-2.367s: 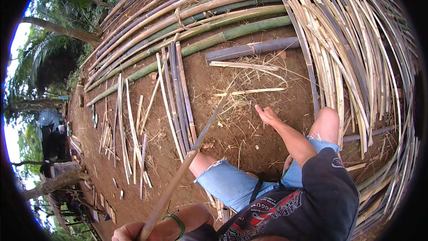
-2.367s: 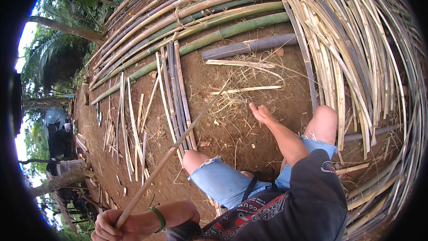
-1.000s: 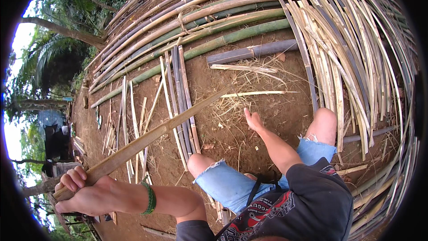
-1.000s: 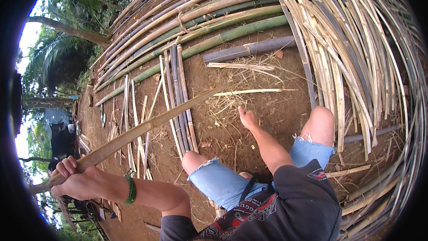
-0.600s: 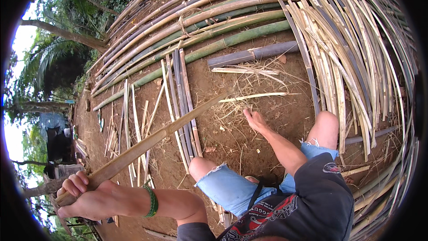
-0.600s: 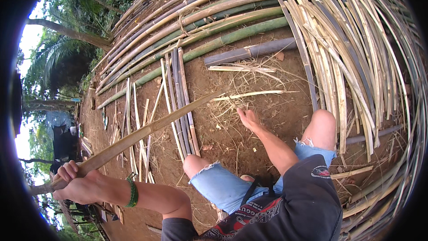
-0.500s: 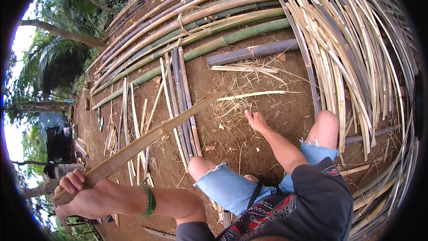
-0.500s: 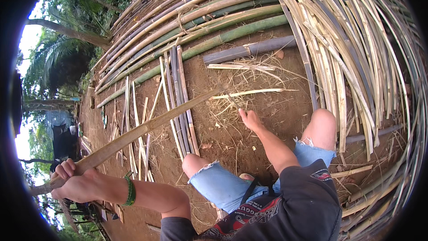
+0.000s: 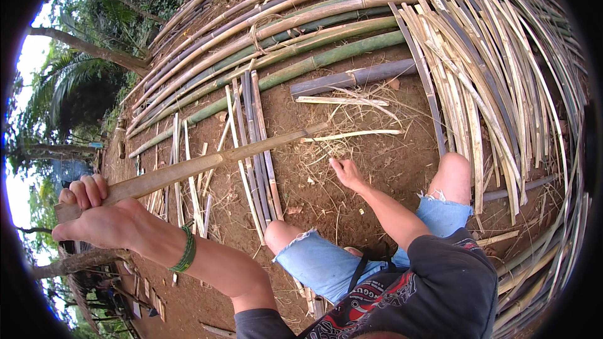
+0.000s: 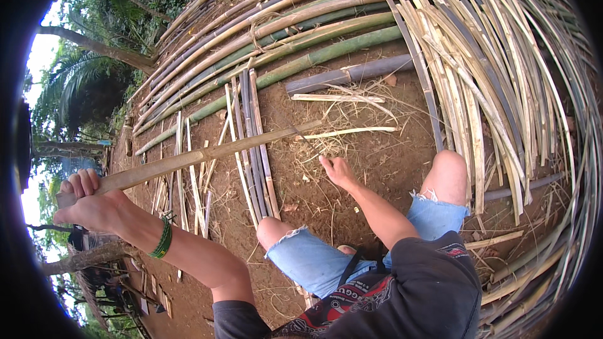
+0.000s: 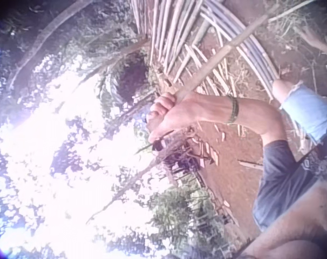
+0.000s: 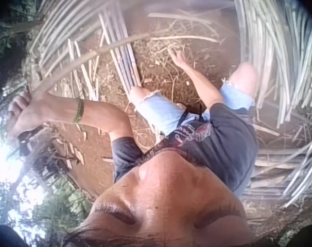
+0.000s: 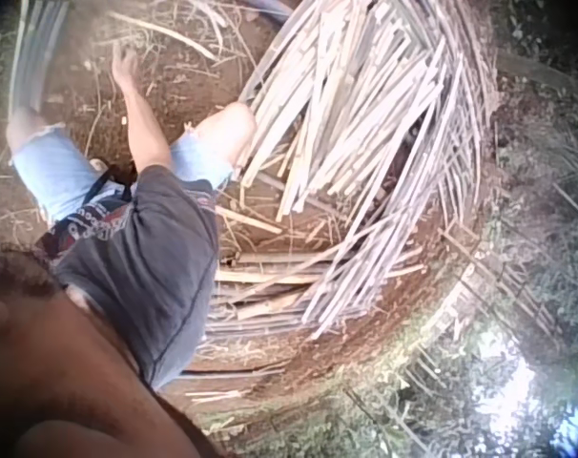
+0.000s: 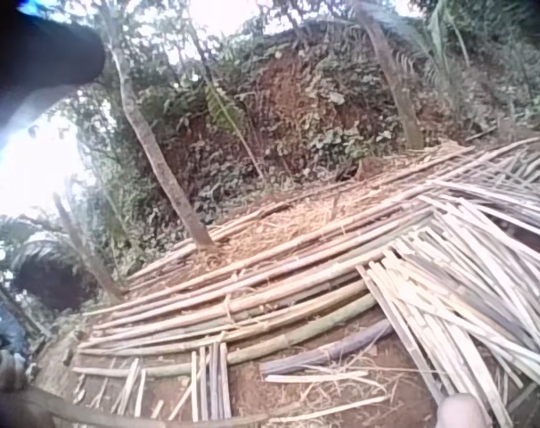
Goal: The person sits on the ground and uses a machete to split long bamboo poles into thin strips. They hold the bamboo with one hand and strike it with the machete to separate the sections, then arrange the resulting strips into piles.
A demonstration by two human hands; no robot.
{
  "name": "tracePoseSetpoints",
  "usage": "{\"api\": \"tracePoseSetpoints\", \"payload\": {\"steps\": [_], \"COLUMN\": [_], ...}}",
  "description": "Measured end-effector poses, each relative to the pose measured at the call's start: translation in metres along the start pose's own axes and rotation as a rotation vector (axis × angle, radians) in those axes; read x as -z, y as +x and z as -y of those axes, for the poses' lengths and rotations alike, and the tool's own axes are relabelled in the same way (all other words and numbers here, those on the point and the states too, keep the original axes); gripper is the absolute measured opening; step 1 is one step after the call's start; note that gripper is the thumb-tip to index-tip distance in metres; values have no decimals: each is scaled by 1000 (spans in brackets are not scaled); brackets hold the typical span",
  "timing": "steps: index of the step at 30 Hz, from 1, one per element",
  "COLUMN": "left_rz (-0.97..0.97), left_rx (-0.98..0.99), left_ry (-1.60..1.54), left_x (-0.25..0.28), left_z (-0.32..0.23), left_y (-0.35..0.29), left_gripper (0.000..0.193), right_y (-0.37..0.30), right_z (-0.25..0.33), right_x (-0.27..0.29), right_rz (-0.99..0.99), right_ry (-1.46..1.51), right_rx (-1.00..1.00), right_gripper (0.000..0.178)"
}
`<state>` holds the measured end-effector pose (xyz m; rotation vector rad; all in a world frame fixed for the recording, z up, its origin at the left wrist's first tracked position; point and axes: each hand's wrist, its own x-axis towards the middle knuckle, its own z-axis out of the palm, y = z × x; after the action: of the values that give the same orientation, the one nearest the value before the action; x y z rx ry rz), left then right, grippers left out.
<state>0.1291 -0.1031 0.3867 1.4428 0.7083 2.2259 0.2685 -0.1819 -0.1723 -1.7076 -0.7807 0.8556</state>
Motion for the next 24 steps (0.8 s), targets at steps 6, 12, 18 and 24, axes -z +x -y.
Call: {"api": "tracePoseSetpoints", "payload": {"steps": [6,12,18,24], "left_rz": [87,107,139,180], "left_rx": [-18,-27,-30,17], "left_ry": [-35,-34,-95,-208], "left_x": [2,0,-17,5], "left_z": [0,-2,0,12], "left_y": [-6,-10,-9,11], "left_gripper": [66,65,66,62], "right_y": [25,9,16,8], "right_z": [-24,-43,-82,-22], "right_x": [40,47,36,41], "right_rz": [98,111,-186,62], "right_ry": [12,-14,-268,279], "right_rx": [-595,-684,-241,-737], "right_gripper": [74,79,69,63]}}
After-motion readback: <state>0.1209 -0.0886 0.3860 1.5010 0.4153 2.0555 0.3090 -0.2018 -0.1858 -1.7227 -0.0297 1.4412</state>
